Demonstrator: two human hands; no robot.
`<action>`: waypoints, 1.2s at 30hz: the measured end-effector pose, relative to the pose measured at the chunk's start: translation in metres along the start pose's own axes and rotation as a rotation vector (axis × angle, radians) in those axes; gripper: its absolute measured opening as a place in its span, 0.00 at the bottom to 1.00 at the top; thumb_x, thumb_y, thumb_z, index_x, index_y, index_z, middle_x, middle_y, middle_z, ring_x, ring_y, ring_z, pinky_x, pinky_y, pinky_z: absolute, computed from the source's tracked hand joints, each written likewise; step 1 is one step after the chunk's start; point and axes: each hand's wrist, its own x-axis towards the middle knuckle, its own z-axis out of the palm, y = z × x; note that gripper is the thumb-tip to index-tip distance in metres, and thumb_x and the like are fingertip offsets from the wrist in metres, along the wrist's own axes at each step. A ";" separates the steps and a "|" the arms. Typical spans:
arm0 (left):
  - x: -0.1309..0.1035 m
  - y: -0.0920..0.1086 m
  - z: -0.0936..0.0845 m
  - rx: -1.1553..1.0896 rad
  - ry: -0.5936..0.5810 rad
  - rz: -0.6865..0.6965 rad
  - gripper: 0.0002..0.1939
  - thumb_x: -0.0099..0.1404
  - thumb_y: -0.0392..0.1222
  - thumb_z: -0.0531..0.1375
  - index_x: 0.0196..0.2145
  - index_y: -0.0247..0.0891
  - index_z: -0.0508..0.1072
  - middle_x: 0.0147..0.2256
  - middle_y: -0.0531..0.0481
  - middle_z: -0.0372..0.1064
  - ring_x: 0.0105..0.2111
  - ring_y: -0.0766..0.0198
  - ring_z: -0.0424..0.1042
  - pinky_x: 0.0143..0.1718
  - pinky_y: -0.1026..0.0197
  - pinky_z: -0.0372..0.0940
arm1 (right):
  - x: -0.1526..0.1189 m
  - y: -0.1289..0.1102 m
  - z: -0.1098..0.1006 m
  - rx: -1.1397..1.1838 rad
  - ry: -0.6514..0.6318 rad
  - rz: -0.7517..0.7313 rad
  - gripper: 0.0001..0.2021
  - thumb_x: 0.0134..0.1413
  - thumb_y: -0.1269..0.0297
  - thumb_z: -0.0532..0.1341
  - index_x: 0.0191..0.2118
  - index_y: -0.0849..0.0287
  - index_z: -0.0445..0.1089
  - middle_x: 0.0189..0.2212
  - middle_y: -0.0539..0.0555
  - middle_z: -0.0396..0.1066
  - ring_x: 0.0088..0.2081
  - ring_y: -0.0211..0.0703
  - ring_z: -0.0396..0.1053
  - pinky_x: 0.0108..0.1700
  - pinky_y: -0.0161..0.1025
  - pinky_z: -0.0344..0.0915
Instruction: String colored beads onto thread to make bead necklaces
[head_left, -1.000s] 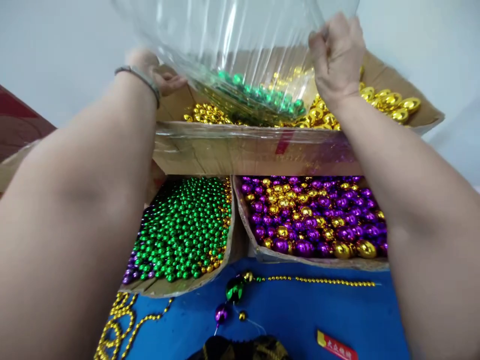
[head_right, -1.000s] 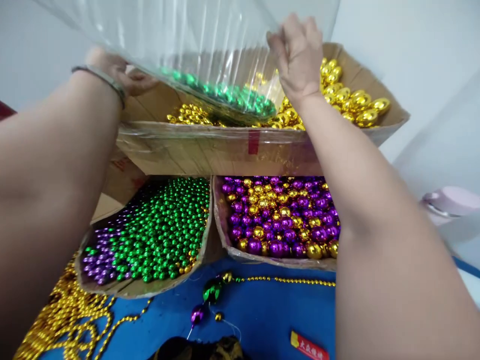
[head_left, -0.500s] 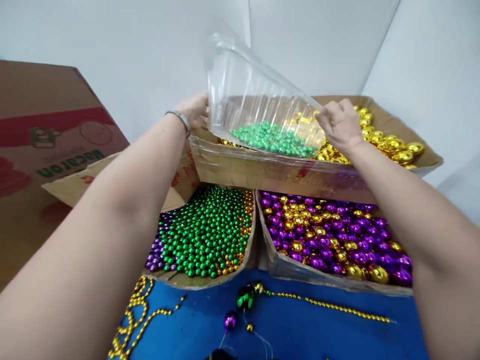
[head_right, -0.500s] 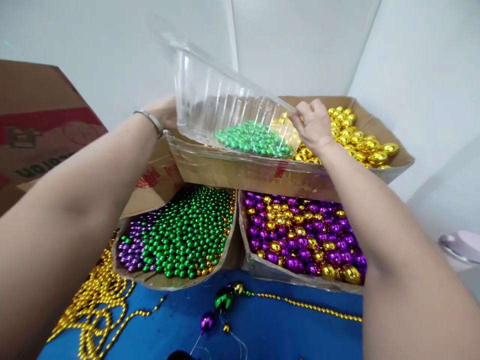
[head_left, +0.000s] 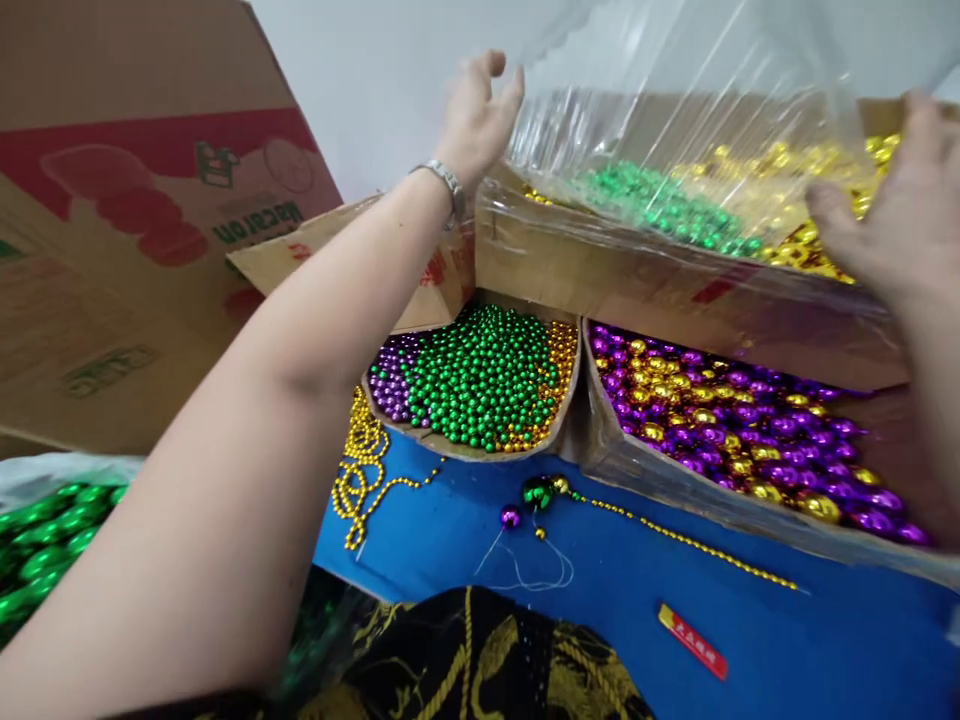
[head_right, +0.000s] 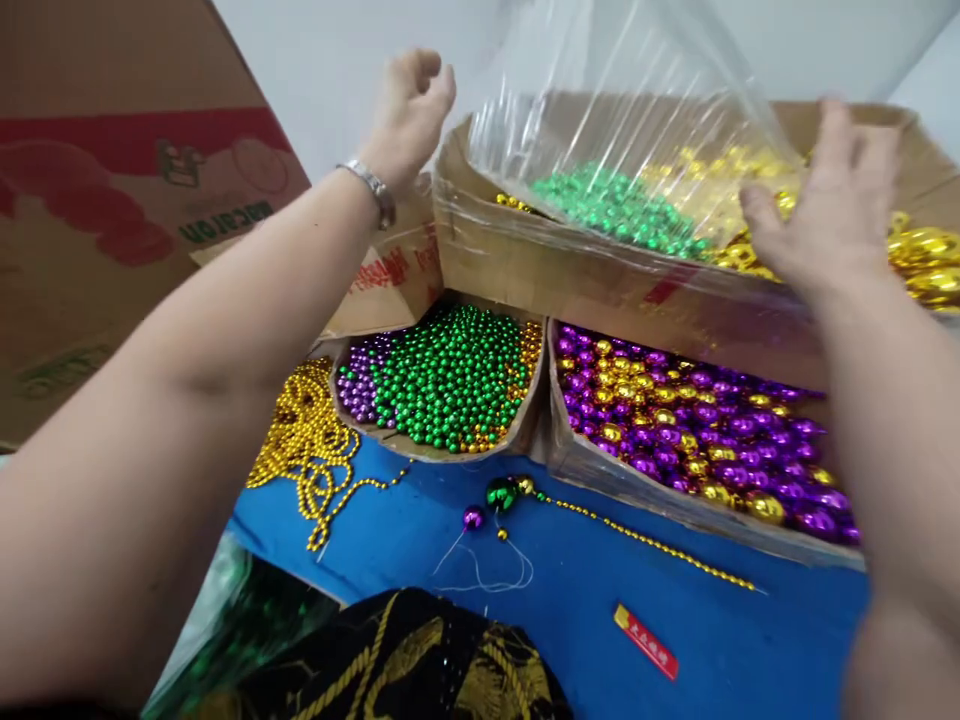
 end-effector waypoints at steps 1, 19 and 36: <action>-0.019 0.007 -0.010 -0.002 0.064 0.007 0.20 0.73 0.45 0.52 0.56 0.27 0.62 0.57 0.40 0.65 0.59 0.61 0.63 0.63 0.54 0.56 | -0.007 -0.014 -0.007 -0.004 0.004 -0.009 0.34 0.62 0.42 0.54 0.69 0.39 0.44 0.66 0.50 0.53 0.68 0.60 0.49 0.67 0.57 0.47; -0.333 -0.064 0.019 0.307 -0.578 0.114 0.33 0.69 0.54 0.55 0.64 0.31 0.60 0.66 0.30 0.50 0.67 0.36 0.45 0.63 0.32 0.47 | -0.155 -0.251 0.185 0.408 -0.574 0.597 0.27 0.64 0.50 0.50 0.62 0.61 0.62 0.61 0.64 0.62 0.64 0.54 0.57 0.66 0.54 0.53; -0.274 -0.145 0.078 -0.017 -0.655 -0.465 0.41 0.69 0.65 0.38 0.71 0.39 0.43 0.71 0.44 0.34 0.70 0.44 0.33 0.67 0.36 0.37 | -0.146 -0.308 0.301 0.297 -0.571 0.923 0.34 0.66 0.45 0.36 0.71 0.56 0.43 0.71 0.62 0.35 0.72 0.58 0.31 0.66 0.69 0.33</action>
